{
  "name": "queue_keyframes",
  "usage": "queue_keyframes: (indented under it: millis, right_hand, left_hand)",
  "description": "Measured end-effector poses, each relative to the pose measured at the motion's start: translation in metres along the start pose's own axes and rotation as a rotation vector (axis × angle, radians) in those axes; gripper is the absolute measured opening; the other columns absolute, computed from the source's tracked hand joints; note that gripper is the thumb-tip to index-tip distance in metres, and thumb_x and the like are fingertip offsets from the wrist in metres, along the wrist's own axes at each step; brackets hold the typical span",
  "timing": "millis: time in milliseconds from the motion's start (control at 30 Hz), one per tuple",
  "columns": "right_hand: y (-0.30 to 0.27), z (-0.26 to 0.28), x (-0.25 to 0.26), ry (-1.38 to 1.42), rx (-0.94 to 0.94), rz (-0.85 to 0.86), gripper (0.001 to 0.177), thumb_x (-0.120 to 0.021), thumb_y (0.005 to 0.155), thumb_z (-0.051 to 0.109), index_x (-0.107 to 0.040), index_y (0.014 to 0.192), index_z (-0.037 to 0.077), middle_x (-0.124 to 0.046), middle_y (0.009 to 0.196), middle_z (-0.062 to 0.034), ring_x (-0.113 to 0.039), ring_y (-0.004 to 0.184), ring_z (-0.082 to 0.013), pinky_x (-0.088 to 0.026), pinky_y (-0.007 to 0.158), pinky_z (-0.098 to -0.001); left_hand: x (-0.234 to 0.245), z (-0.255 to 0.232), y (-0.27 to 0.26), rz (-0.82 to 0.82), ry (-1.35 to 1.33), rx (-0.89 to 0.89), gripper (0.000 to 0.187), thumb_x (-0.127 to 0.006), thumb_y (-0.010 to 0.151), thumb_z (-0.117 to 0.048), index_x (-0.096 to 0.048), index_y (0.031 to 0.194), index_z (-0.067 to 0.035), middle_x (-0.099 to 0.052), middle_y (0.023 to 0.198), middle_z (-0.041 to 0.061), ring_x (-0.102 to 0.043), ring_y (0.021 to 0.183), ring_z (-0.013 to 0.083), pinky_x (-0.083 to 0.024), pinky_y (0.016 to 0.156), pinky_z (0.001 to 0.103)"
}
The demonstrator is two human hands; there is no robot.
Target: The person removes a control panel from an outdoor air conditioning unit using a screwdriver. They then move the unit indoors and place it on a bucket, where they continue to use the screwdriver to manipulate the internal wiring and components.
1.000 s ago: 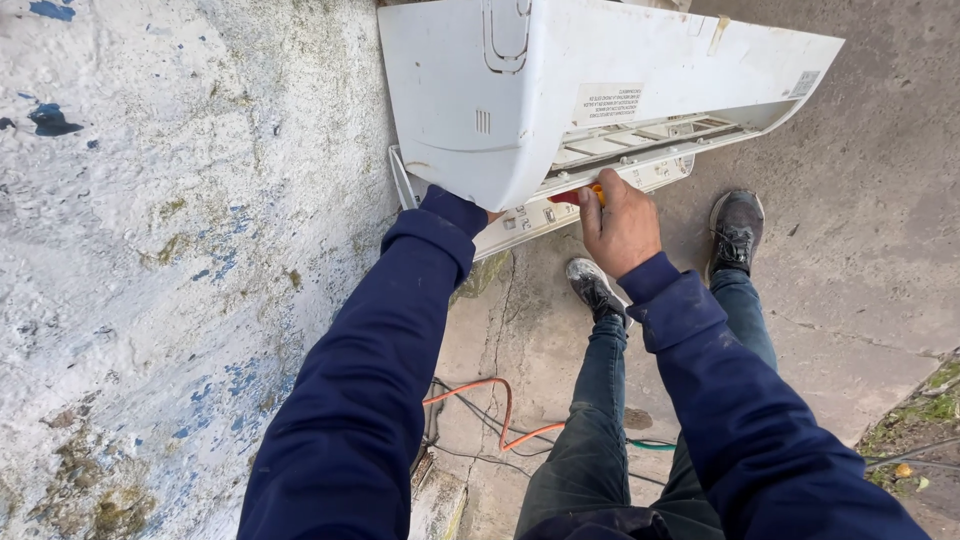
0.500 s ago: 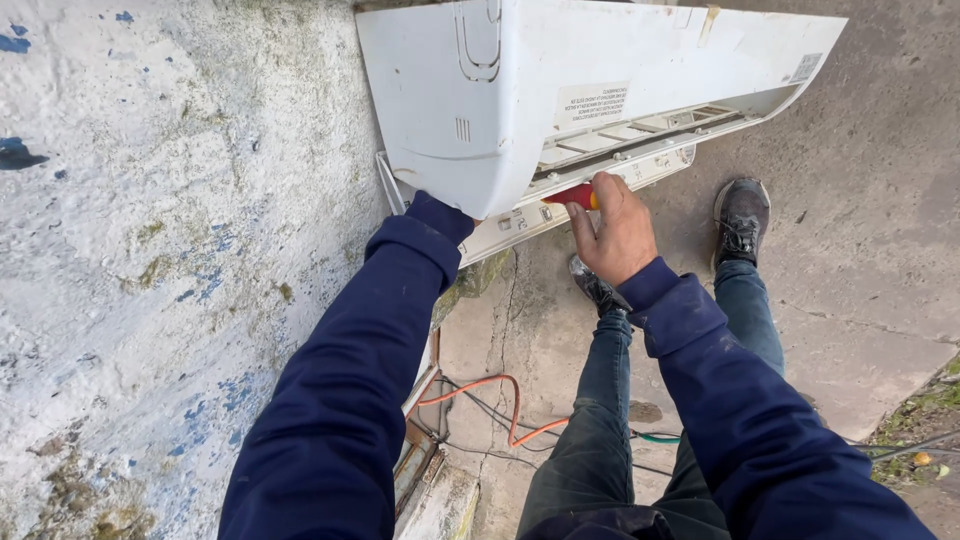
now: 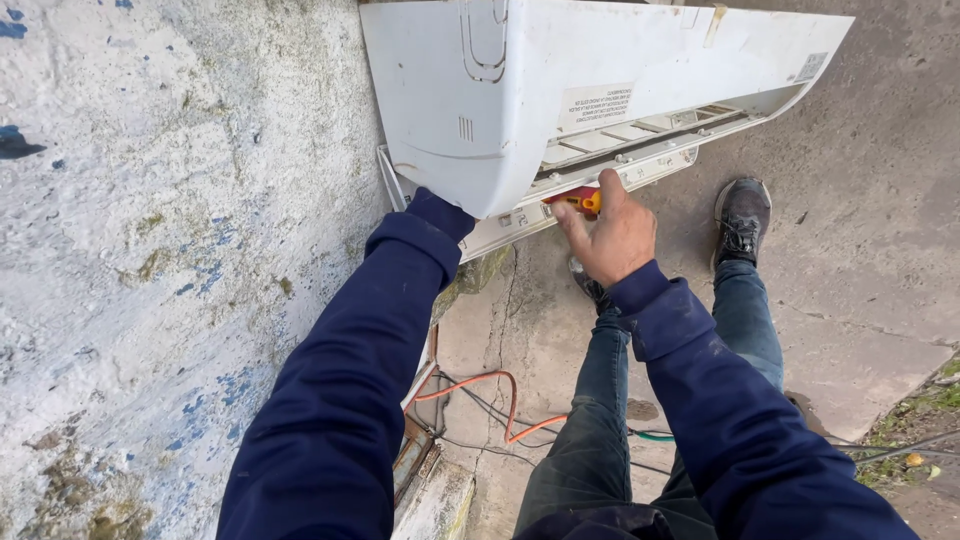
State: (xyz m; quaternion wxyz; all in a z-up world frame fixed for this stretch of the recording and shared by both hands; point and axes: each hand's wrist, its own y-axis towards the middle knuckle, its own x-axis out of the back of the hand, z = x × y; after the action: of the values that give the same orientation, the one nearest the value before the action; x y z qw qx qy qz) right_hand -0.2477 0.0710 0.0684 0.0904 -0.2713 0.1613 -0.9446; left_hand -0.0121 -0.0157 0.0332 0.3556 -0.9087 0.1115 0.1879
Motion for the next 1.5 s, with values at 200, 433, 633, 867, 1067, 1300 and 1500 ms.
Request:
queue_keyframes:
  millis: [200,433,633,867,1067,1300,1500]
  right_hand:
    - [-0.006,-0.013,-0.015,0.117,0.302,-0.203,0.037,-0.069,0.098,0.026,-0.049,0.117,0.0,-0.062,0.092,-0.0249,-0.066,0.077,-0.0416,-0.055,0.068,-0.0471]
    - [0.001,-0.017,-0.013,0.031,-0.039,0.014,0.039,-0.065,0.107,0.037,-0.053,0.121,0.003,-0.067,0.088,-0.0203,-0.069,0.079,-0.0413,-0.055,0.07,-0.0487]
    - [-0.002,-0.004,0.003,0.084,0.213,-0.096,0.046,-0.071,0.096,0.033,-0.054,0.115,-0.005,-0.065,0.096,-0.0253,-0.068,0.081,-0.0425,-0.056,0.068,-0.049]
    - [-0.01,-0.003,-0.004,0.093,0.227,-0.107,0.037,-0.066,0.096,0.028,-0.055,0.115,-0.002,-0.063,0.1,-0.0234,-0.067,0.083,-0.039,-0.055,0.071,-0.0464]
    - [-0.006,-0.013,-0.018,0.063,0.075,-0.032,0.035,-0.064,0.099,0.033,-0.056,0.115,0.002,-0.064,0.093,-0.0192,-0.066,0.083,-0.0397,-0.053,0.072,-0.0482]
    - [-0.008,-0.014,-0.024,0.008,-0.048,0.025,0.035,-0.062,0.105,0.038,-0.058,0.114,0.005,-0.067,0.09,-0.0183,-0.066,0.084,-0.0405,-0.052,0.074,-0.0489]
    - [-0.015,0.018,-0.005,0.062,0.195,-0.095,0.033,-0.066,0.094,0.024,-0.055,0.111,-0.002,-0.062,0.094,-0.0222,-0.065,0.078,-0.0383,-0.053,0.069,-0.0469]
  left_hand:
    - [0.01,0.005,-0.016,0.01,-0.038,-0.001,0.058,-0.031,0.11,-0.043,-0.035,0.157,-0.01,-0.048,0.156,0.016,-0.056,0.135,0.0278,-0.053,0.108,0.041]
    - [0.055,0.019,-0.038,0.023,-0.075,0.0,0.059,-0.03,0.11,-0.044,-0.034,0.157,-0.01,-0.047,0.156,0.017,-0.056,0.136,0.0282,-0.053,0.109,0.041]
    - [0.059,0.03,-0.056,0.019,-0.121,0.008,0.06,-0.029,0.11,-0.045,-0.034,0.158,-0.01,-0.046,0.156,0.017,-0.056,0.136,0.0285,-0.053,0.109,0.042]
    - [0.06,0.025,-0.065,0.021,-0.167,0.011,0.061,-0.028,0.109,-0.046,-0.033,0.158,-0.01,-0.046,0.156,0.017,-0.055,0.136,0.0289,-0.053,0.109,0.042]
    - [0.059,0.022,-0.068,0.039,-0.199,0.005,0.061,-0.027,0.109,-0.046,-0.032,0.158,-0.01,-0.045,0.157,0.017,-0.055,0.137,0.0293,-0.052,0.11,0.043]
    - [0.065,0.032,-0.09,0.016,-0.263,0.003,0.062,-0.027,0.109,-0.047,-0.031,0.158,-0.01,-0.044,0.157,0.017,-0.055,0.137,0.0296,-0.052,0.11,0.043]
    - [0.067,0.029,-0.093,0.027,-0.306,-0.008,0.063,-0.026,0.108,-0.048,-0.031,0.158,-0.01,-0.044,0.157,0.018,-0.054,0.137,0.03,-0.052,0.11,0.044]
